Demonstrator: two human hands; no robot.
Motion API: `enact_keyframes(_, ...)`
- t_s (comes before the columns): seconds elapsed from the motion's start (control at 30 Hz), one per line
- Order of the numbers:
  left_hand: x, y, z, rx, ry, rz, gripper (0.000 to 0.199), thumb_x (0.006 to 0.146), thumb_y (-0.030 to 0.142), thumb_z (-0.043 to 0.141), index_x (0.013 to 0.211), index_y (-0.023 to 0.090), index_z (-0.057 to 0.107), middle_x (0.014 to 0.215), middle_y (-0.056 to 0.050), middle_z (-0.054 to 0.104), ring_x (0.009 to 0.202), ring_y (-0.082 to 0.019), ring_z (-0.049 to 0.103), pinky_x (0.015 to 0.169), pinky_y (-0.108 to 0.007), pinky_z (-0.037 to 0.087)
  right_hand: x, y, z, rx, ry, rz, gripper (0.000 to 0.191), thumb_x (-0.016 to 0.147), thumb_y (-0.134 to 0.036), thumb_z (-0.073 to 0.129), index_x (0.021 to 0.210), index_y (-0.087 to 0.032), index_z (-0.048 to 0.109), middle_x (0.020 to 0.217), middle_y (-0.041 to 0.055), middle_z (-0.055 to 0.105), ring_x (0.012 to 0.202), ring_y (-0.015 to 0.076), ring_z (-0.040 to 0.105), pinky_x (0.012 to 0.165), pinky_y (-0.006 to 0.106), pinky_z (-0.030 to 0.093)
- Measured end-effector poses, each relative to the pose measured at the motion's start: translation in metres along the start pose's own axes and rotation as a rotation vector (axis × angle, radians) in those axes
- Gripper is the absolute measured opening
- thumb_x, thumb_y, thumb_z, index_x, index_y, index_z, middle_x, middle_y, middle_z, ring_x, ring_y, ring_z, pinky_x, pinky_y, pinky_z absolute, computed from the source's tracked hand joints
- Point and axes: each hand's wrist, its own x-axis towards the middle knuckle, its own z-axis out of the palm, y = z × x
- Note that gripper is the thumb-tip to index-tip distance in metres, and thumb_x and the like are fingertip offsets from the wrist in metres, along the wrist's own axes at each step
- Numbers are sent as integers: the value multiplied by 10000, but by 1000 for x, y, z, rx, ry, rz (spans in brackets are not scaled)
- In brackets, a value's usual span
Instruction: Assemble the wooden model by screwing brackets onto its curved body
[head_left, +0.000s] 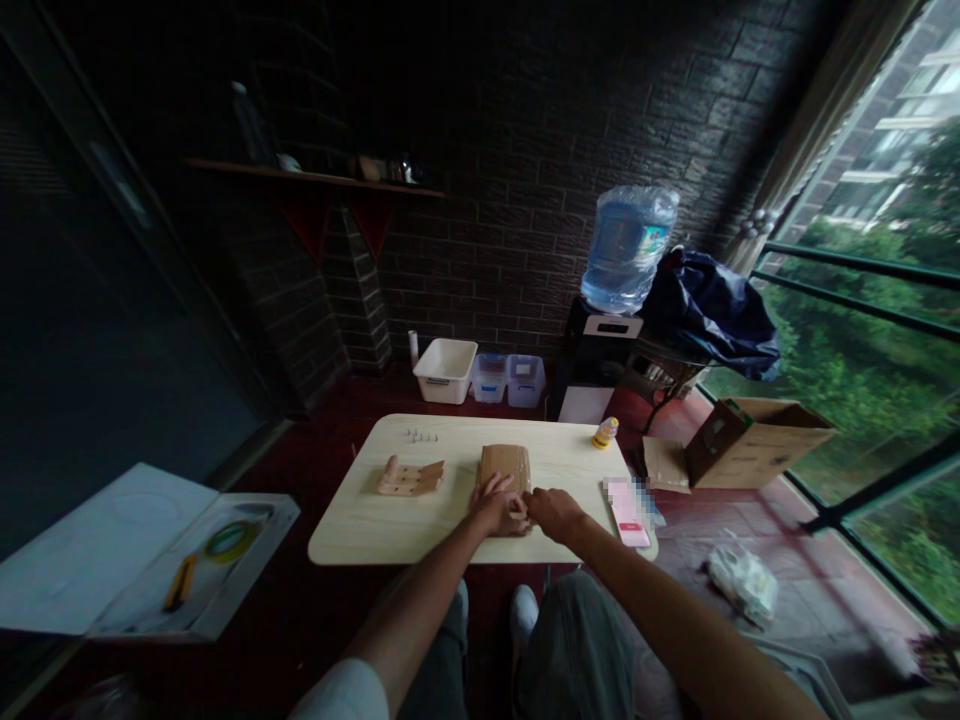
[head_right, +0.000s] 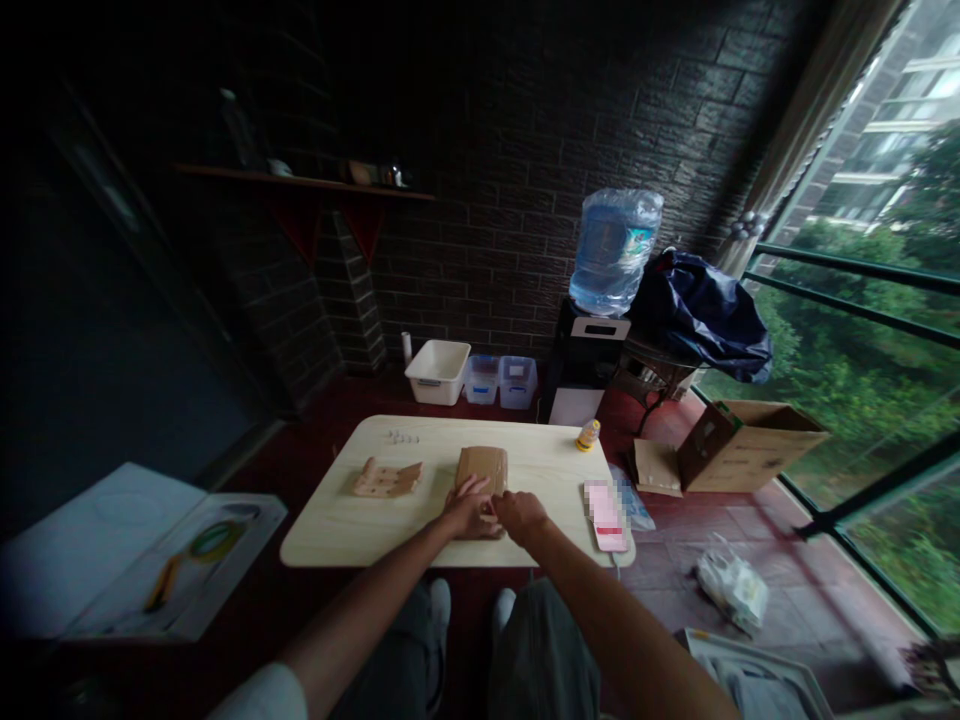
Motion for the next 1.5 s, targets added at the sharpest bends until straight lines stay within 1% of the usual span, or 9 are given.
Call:
enact_keyframes(0.27,-5,4,-4,-4,-2,-8,352,637,509,842,911,305,755,1635,25,362,1552,-368,138,1225,-636,102,10,-7,11,96,6,164,360,952,-211,546,1294,-98,545,1154,224,703,1040,290,712,804,357,552)
enact_keyframes(0.5,-6,5,-7,-14,0,2,348,645,495,846,926,309,755,1636,1,360,1554,-350,153,1237,-595,98,-6,7,4,63,1,36,395,925,-143,533,1314,-214,543,1206,145,699,1048,258,710,817,345,539)
enact_keyframes(0.6,-6,6,-7,-16,-5,-1,358,638,512,846,925,318,757,1632,16,367,1556,-352,145,1236,-605,92,-3,9,4,19,-3,-15,335,949,-131,501,1268,-207,569,1223,138,697,1053,248,711,825,334,543)
enact_keyframes(0.73,-7,8,-7,-8,-13,-9,346,639,521,845,900,312,759,1634,35,361,1554,-364,146,1230,-624,100,5,6,10,50,-15,77,273,978,-204,514,1241,-153,567,1144,172,722,1037,266,716,804,333,546)
enact_keyframes(0.83,-9,9,-8,-4,-14,-10,341,639,509,848,898,306,758,1639,33,352,1555,-356,147,1231,-620,107,5,4,14,74,8,141,321,1006,-286,492,1269,-109,548,1146,211,710,1031,275,716,792,339,543)
enact_keyframes(0.93,-10,9,-8,-8,-1,-3,344,638,509,851,896,301,759,1640,23,353,1557,-348,148,1236,-610,110,1,3,13,82,15,132,353,1003,-292,500,1298,-102,533,1147,213,710,1022,278,719,778,341,541)
enact_keyframes(1.13,-6,6,-5,-10,-7,-13,352,644,546,840,887,305,758,1639,33,354,1561,-342,134,1237,-610,105,5,7,9,56,0,11,321,936,-169,574,1254,-210,583,1217,139,706,1062,262,711,832,349,533)
enact_keyframes(1.33,-2,5,-3,-3,-23,-20,369,641,555,844,908,315,760,1645,27,341,1565,-352,113,1232,-632,96,12,12,16,127,-20,146,276,972,-286,555,1186,-126,621,1110,192,734,1036,281,723,788,333,548)
enact_keyframes(1.5,-4,7,-7,-3,-36,-13,363,647,569,832,913,329,774,1638,50,352,1558,-365,139,1243,-619,89,6,5,11,116,-1,147,323,976,-263,519,1264,-128,572,1142,197,724,1018,282,729,774,345,563)
